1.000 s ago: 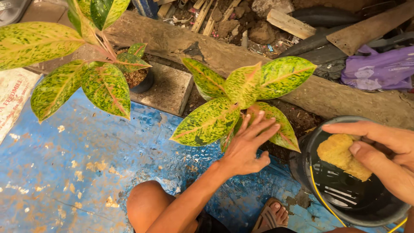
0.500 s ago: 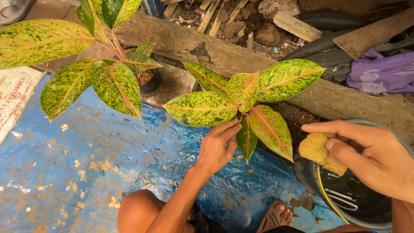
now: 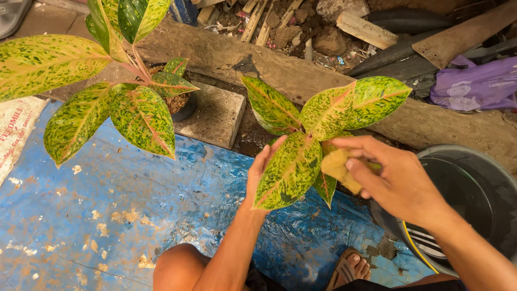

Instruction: The person wipes the leaves of a potted plant using a yellow sponge, dipping the sponge into a bucket of water and cleaning each leaf individually.

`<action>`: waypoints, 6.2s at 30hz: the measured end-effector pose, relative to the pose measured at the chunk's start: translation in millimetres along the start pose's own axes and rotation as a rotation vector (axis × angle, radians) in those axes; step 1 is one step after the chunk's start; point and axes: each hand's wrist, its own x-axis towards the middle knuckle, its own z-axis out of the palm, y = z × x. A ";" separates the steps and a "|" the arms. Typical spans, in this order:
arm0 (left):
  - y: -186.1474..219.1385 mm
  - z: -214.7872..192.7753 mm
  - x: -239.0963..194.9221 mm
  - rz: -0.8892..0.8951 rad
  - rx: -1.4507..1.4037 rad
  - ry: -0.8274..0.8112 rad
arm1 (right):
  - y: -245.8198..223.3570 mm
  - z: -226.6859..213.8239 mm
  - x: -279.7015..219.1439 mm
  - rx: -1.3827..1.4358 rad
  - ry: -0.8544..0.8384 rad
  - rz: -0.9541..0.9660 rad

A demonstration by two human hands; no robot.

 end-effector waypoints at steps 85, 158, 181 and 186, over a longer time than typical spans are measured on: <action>-17.8 11.4 -6.7 -0.118 -0.343 -0.207 | -6.0 75.0 30.7 -0.752 0.108 -0.756; -25.4 21.5 9.7 -0.039 -0.387 -0.103 | 64.9 40.9 78.4 -0.616 0.015 -0.677; -27.5 25.0 5.3 -0.033 -0.334 -0.178 | 38.8 55.2 45.6 -0.725 -0.024 -0.545; -26.2 25.4 3.6 -0.021 -0.332 -0.244 | 29.8 58.3 38.3 -0.562 -0.003 -0.603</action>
